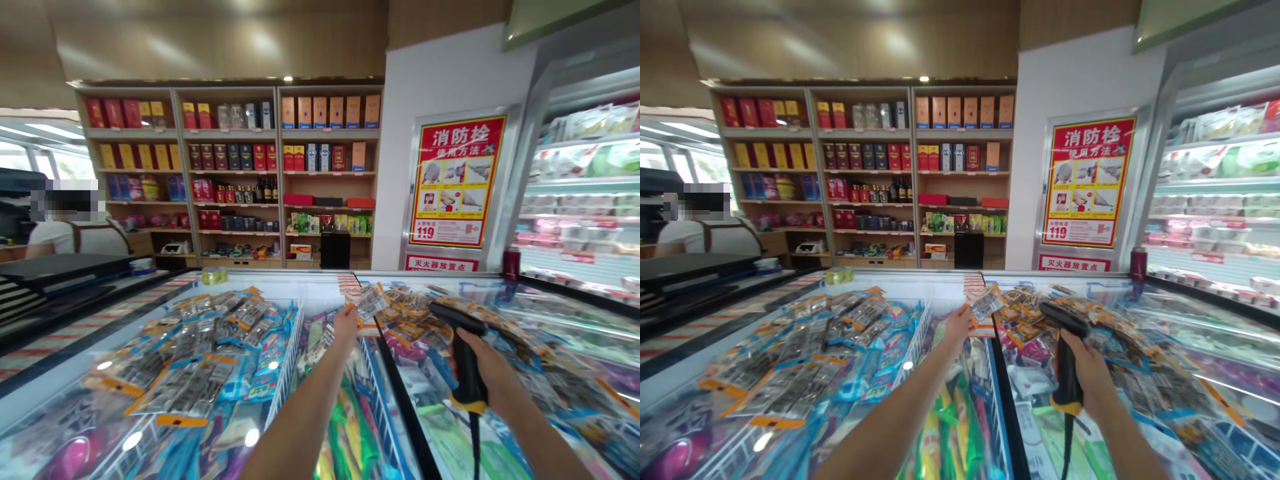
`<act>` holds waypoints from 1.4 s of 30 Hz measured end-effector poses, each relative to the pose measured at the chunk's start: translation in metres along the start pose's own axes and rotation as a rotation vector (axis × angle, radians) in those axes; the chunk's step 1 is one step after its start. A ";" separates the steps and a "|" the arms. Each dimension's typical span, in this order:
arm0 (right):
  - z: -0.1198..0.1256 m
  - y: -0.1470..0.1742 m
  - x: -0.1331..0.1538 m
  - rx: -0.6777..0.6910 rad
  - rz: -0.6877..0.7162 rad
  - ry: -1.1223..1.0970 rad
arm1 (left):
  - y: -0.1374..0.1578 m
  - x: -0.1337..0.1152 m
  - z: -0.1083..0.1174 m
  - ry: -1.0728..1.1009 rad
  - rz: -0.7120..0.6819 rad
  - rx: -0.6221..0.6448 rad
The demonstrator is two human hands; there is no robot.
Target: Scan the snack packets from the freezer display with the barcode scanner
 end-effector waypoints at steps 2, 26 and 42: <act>-0.025 0.009 -0.002 0.099 -0.009 -0.040 | 0.005 -0.006 0.023 0.147 0.066 0.015; -0.143 0.082 -0.027 0.335 -0.161 -0.110 | 0.013 -0.018 0.087 0.729 0.182 -0.097; -0.139 0.086 -0.027 0.363 -0.207 -0.134 | 0.013 -0.020 0.090 0.742 0.161 -0.095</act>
Point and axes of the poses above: each hand's wrist, its own y-axis away from the middle knuckle, its own z-axis out of the back of the hand, x = y × z, the point moved 7 cm from there along -y, towards the middle knuckle, and after that the axes turned 5 degrees about z, right-handed, at the moved point
